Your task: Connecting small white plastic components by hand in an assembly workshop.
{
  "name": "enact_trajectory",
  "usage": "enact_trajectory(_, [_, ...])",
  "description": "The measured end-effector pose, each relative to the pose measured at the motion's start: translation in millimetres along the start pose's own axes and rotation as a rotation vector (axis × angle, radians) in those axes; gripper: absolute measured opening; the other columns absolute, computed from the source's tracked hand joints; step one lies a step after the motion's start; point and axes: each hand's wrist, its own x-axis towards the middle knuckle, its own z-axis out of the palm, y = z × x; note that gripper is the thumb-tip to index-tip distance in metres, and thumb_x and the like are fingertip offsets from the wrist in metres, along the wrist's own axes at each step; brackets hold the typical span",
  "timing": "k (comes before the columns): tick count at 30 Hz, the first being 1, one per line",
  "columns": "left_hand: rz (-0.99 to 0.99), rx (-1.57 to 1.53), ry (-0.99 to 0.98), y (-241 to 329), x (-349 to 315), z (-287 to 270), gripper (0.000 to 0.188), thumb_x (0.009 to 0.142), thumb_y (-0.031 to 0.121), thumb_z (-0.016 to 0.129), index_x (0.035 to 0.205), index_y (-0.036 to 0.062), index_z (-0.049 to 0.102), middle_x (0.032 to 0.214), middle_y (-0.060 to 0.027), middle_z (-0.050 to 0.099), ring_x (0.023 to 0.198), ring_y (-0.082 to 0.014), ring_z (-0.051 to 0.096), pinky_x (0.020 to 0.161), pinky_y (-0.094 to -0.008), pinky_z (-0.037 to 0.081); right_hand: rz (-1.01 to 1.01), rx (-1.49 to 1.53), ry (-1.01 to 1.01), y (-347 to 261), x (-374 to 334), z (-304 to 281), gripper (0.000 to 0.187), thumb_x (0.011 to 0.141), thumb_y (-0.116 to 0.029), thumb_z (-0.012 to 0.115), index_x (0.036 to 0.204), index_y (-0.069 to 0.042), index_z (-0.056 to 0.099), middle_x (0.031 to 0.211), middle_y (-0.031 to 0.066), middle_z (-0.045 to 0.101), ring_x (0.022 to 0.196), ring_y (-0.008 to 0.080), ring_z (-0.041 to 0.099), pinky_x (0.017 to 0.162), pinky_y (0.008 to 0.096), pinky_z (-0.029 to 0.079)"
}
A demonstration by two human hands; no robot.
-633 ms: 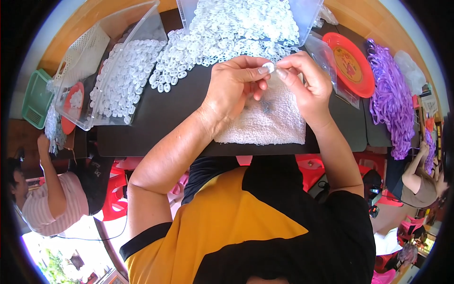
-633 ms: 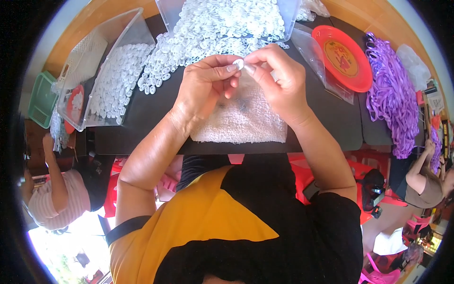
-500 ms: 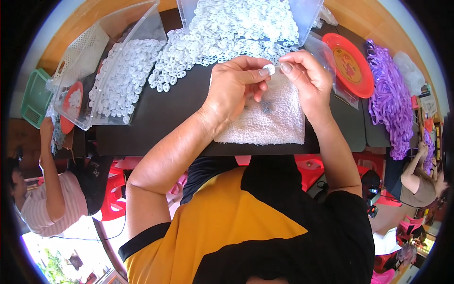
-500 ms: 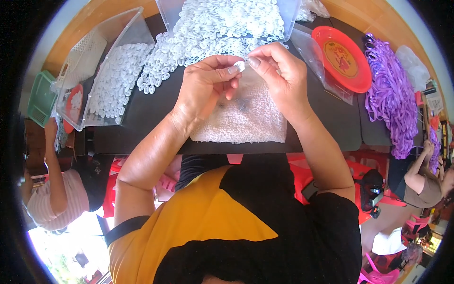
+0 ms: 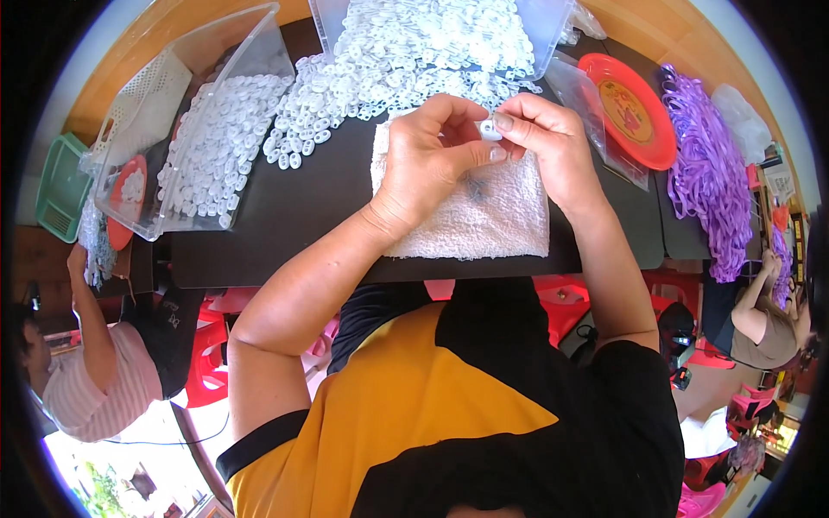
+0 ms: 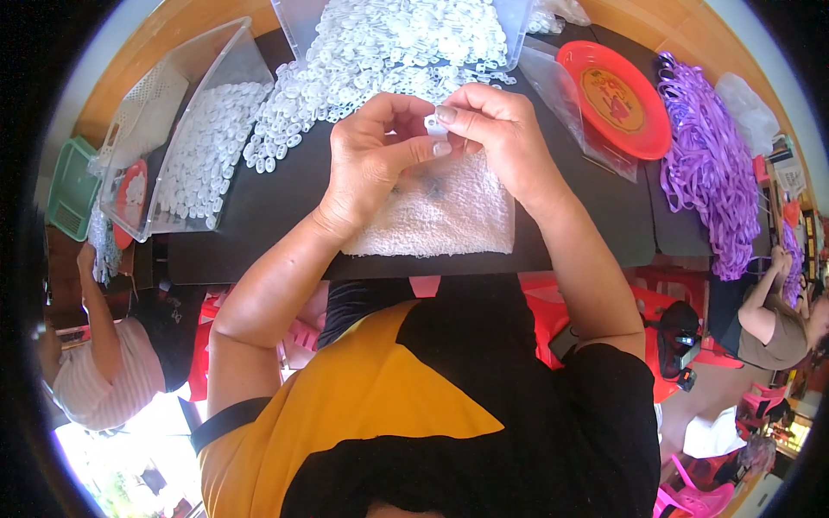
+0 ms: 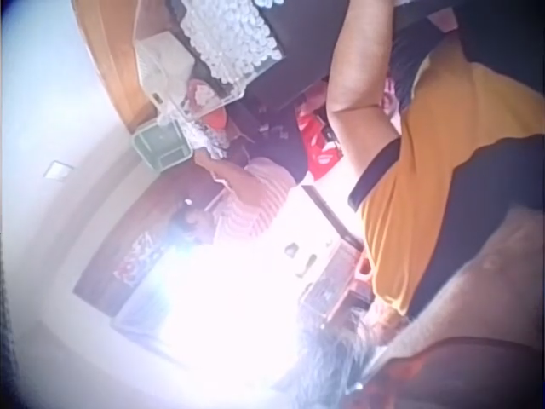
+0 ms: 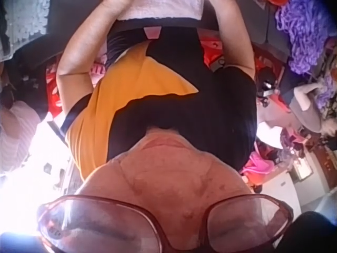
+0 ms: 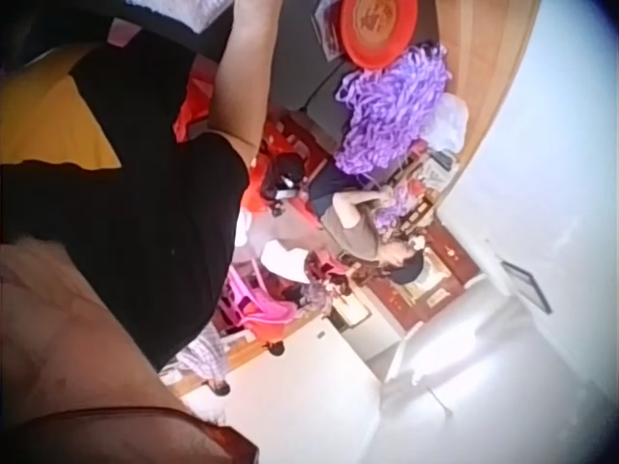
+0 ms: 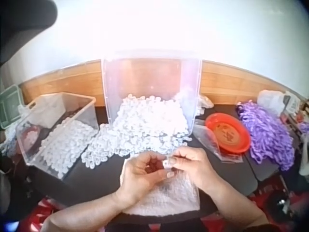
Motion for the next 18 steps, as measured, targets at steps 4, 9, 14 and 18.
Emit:
enact_trajectory(4, [0.135,0.135,-0.051,-8.3,-0.5,-3.9,0.027,0.078,-0.001,0.074,0.103,0.0004,0.063,0.08,-0.002,0.063,0.071,-0.0062,0.058,0.063,-0.0201,0.05,0.007,-0.017,-0.035,-2.0,-1.2,-2.6,0.022,0.089,-0.024,0.062,0.086,-0.003,0.065,0.072,-0.0006,0.059,0.066,0.0069,0.055,0.06,0.0213,0.04])
enact_trajectory(9, [0.334,0.236,-0.027,-10.2,0.6,-3.7,0.024,0.074,-0.001,0.075,0.095,-0.0015,0.064,0.073,-0.0047,0.061,0.064,-0.0091,0.06,0.059,-0.0228,0.05,0.018,0.017,-0.066,-0.7,-0.3,-4.8,0.023,0.089,-0.025,0.062,0.084,-0.002,0.065,0.07,0.0003,0.059,0.064,0.0078,0.056,0.059,0.0217,0.04])
enact_trajectory(14, [0.466,0.305,-0.08,-10.5,1.5,-9.6,0.02,0.076,-0.003,0.073,0.093,-0.0019,0.064,0.073,-0.0048,0.062,0.063,-0.0096,0.061,0.059,-0.0229,0.05,0.05,0.052,-0.116,0.5,-0.3,-6.0,0.024,0.088,-0.025,0.062,0.081,-0.003,0.065,0.063,0.0018,0.058,0.057,0.0098,0.056,0.056,0.022,0.04])
enact_trajectory(18, [0.389,0.219,-0.1,-9.6,1.5,-8.9,0.019,0.076,-0.002,0.074,0.093,-0.0012,0.063,0.074,-0.0046,0.063,0.064,-0.0092,0.062,0.06,-0.0222,0.051,0.068,0.07,-0.132,2.5,0.8,-7.2,0.024,0.088,-0.025,0.062,0.081,-0.003,0.065,0.063,0.002,0.058,0.056,0.01,0.057,0.056,0.0219,0.04])
